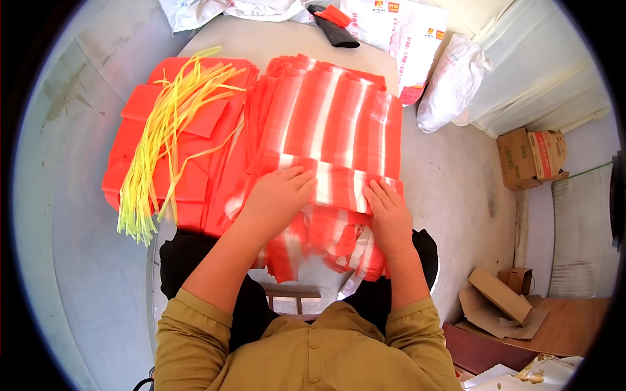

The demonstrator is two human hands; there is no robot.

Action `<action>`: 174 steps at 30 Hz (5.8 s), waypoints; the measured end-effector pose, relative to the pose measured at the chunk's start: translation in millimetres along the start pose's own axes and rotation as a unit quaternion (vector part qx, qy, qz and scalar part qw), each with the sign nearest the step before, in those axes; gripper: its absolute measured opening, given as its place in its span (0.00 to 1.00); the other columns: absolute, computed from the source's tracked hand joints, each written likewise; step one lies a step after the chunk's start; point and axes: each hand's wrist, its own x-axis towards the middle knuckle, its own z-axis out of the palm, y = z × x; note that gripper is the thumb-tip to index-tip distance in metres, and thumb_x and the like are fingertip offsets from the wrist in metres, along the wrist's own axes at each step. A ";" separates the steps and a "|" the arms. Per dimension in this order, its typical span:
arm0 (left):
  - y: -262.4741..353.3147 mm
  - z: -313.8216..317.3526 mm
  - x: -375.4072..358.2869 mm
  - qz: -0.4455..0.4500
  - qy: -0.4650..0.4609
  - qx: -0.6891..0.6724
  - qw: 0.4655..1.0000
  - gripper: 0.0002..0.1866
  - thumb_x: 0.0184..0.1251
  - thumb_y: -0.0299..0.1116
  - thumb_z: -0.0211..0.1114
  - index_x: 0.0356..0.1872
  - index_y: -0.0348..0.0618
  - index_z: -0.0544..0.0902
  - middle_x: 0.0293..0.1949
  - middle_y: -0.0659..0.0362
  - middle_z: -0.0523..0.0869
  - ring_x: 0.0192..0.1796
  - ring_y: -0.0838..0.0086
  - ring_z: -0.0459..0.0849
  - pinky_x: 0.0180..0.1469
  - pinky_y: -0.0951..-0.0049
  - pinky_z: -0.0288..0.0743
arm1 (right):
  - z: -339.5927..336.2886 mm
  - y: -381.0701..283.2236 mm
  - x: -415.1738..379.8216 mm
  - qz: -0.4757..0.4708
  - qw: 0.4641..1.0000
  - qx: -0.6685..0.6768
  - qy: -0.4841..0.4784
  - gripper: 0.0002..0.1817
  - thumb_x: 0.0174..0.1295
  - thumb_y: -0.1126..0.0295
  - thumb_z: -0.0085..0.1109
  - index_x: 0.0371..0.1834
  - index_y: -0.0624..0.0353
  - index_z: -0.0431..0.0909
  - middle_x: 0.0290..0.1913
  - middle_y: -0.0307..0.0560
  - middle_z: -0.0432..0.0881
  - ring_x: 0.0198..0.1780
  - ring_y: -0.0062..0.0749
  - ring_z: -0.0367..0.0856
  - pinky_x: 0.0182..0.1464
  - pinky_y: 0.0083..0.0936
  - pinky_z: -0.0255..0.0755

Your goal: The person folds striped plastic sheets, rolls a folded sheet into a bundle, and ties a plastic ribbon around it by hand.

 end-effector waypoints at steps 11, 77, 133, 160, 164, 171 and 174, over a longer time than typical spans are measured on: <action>15.9 -29.3 7.3 -0.141 -0.062 -0.117 0.981 0.17 0.63 0.24 0.67 0.54 0.37 0.85 0.50 0.54 0.92 0.51 0.63 0.89 0.53 0.63 0.83 | -75.9 7.5 41.7 0.038 0.994 -0.088 0.055 0.14 0.64 0.75 0.61 0.53 0.54 0.82 0.63 0.44 0.83 0.69 0.49 0.77 0.76 0.54 0.60; 39.7 -28.6 -26.7 -0.362 -0.087 -0.693 0.618 0.43 0.63 0.17 0.67 0.81 0.43 0.64 0.72 0.55 0.74 0.66 0.73 0.78 0.64 0.74 0.76 | -6.6 -67.8 37.3 0.377 0.669 0.640 -0.036 0.46 0.73 0.73 0.60 0.88 0.58 0.42 0.81 0.58 0.61 0.78 0.42 0.66 0.76 0.36 0.65; -30.4 -51.4 -62.5 -0.368 0.148 -0.103 0.912 0.17 0.71 0.37 0.63 0.56 0.43 0.83 0.63 0.49 0.81 0.62 0.51 0.82 0.63 0.55 0.78 | 8.1 -88.2 55.9 0.394 0.636 0.663 -0.018 0.54 0.61 0.80 0.67 0.88 0.57 0.44 0.81 0.58 0.60 0.76 0.48 0.68 0.72 0.41 0.72; -17.0 -34.4 -53.8 -0.362 -0.043 -0.695 0.620 0.30 0.85 0.57 0.50 0.55 0.39 0.87 0.42 0.59 0.90 0.40 0.75 0.85 0.45 0.71 0.79 | -11.8 -115.1 54.9 0.408 0.515 0.753 -0.025 0.48 0.66 0.75 0.63 0.87 0.55 0.47 0.77 0.56 0.67 0.72 0.47 0.73 0.68 0.43 0.77; -6.4 -31.3 -33.0 -0.395 -0.126 -0.649 0.638 0.36 0.84 0.64 0.44 0.51 0.41 0.89 0.42 0.58 0.91 0.38 0.73 0.85 0.44 0.71 0.78 | -15.3 -106.8 52.6 0.389 0.521 0.759 -0.035 0.47 0.67 0.74 0.63 0.87 0.56 0.47 0.77 0.56 0.67 0.72 0.45 0.73 0.68 0.41 0.77; 2.1 -21.4 -15.6 -0.369 -0.176 -0.464 0.786 0.44 0.80 0.70 0.41 0.52 0.36 0.89 0.46 0.53 0.92 0.45 0.65 0.87 0.50 0.63 0.78 | -35.8 -70.0 42.7 0.370 0.520 0.769 -0.036 0.42 0.71 0.66 0.60 0.86 0.59 0.52 0.75 0.52 0.71 0.69 0.39 0.76 0.66 0.33 0.75; 6.5 -15.7 -13.4 -0.382 -0.173 -0.504 0.755 0.46 0.79 0.72 0.40 0.55 0.35 0.88 0.49 0.52 0.91 0.49 0.62 0.87 0.54 0.59 0.79 | -55.4 -67.1 46.2 0.416 0.526 0.742 -0.019 0.41 0.72 0.65 0.60 0.86 0.58 0.53 0.73 0.49 0.73 0.67 0.38 0.78 0.65 0.33 0.76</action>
